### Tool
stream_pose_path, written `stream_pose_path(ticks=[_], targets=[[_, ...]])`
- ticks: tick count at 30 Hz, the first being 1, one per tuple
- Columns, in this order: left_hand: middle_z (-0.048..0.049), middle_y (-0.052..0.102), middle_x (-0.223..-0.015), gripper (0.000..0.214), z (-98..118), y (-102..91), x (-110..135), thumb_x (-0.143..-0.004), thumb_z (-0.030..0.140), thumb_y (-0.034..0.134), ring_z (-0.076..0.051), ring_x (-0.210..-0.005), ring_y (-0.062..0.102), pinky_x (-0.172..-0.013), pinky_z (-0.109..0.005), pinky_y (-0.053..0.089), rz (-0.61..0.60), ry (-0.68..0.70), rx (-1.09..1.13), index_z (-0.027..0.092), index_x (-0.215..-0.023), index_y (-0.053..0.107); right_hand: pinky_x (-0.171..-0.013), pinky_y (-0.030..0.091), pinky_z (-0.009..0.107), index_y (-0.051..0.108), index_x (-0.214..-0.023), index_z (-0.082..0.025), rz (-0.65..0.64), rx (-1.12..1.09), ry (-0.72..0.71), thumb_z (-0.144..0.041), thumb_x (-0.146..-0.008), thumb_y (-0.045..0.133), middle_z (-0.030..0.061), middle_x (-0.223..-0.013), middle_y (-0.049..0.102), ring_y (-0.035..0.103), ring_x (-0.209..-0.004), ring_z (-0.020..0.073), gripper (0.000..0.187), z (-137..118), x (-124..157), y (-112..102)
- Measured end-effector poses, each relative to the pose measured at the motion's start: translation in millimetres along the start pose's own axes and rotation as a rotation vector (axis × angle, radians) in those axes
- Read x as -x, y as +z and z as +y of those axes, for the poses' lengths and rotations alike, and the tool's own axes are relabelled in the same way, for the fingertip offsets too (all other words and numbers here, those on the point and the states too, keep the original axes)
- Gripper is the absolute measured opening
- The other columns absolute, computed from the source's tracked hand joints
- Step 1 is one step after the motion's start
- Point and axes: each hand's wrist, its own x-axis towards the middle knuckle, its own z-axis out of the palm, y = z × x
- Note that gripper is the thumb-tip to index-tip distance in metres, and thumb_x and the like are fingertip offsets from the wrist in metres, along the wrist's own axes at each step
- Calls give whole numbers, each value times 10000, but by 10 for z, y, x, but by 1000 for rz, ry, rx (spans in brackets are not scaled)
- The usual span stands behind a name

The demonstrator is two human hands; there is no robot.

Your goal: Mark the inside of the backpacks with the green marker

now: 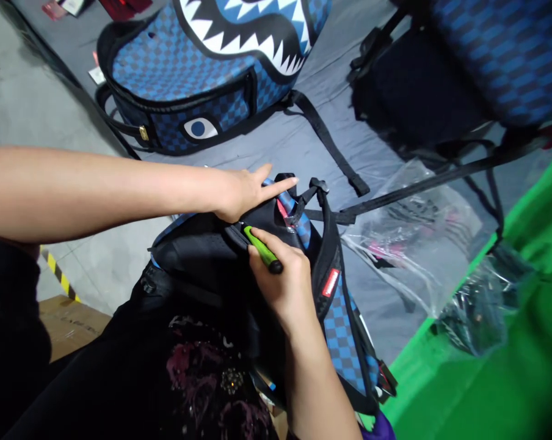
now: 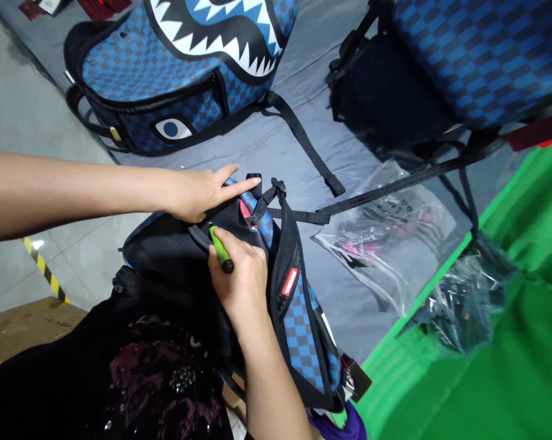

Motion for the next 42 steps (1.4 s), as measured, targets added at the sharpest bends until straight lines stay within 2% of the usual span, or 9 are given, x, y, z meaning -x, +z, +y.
stream_pose_path(ticks=[2,5,9,18,23,27,33,39,42], targets=[[-188,80,-1675,1263,-16,-4,-7,-678,102,670,-353,-1177,593,-900,-449,528,-10,12,-16,384,-1582,-166,-933,567,382,718,-1165,-224,2,-8,-4,-220,-910,584,39,-1143,763,740,-1009,227,288,7,-12,0],[-191,153,-1652,1215,-102,41,-15,-703,143,653,-345,-1209,580,-932,-428,521,40,112,8,339,-1595,-148,-941,574,365,727,-1146,-230,-8,-27,-14,-213,-902,583,40,-1139,764,742,-1007,224,285,9,-57,31],[-166,110,-1672,1191,-198,117,-23,-725,182,642,-330,-1265,557,-990,-418,500,102,159,33,352,-1589,-160,-944,580,378,728,-1153,-234,-22,4,-13,-204,-889,580,46,-1157,758,739,-1019,236,304,9,-103,80],[-173,75,-1683,1173,-137,86,3,-723,101,637,-314,-1263,564,-1000,-398,503,76,132,55,339,-1606,-98,-950,557,380,710,-1172,-225,-84,-53,-2,-235,-925,587,52,-1183,749,726,-1046,232,276,14,-79,-46],[-164,40,-1692,1205,-140,91,5,-705,64,634,-332,-1294,541,-1001,-426,503,67,131,77,364,-1598,-117,-769,556,350,650,-1074,-231,33,-19,89,-292,-873,680,21,-932,763,722,-789,210,213,39,10,-93],[-165,35,-1693,1205,-146,113,-10,-712,71,640,-333,-1278,551,-977,-424,514,78,138,70,367,-1596,-125,-832,548,346,681,-1044,-249,-9,-26,-28,-219,-889,640,12,-980,769,729,-867,202,162,69,14,-182],[-165,6,-1693,1198,-145,128,-31,-738,75,649,-354,-1290,542,-998,-436,502,73,137,73,375,-1592,-135,-905,547,347,711,-1105,-223,-101,-1,-181,-59,-891,523,27,-1135,766,726,-1049,192,329,98,-84,-236],[-152,5,-1696,1183,-150,126,-28,-760,78,636,-338,-1291,540,-982,-408,510,70,130,65,392,-1583,-152,-870,512,394,683,-1157,-166,-129,181,-301,-26,-923,481,96,-1203,738,706,-1103,237,339,31,-102,-210],[-158,13,-1694,1170,-139,115,-18,-770,78,632,-351,-1308,524,-991,-432,507,66,124,66,390,-1586,-145,-869,499,395,678,-1159,-141,-154,219,-333,2,-901,483,117,-1224,727,701,-1111,249,354,-14,-115,-240]])
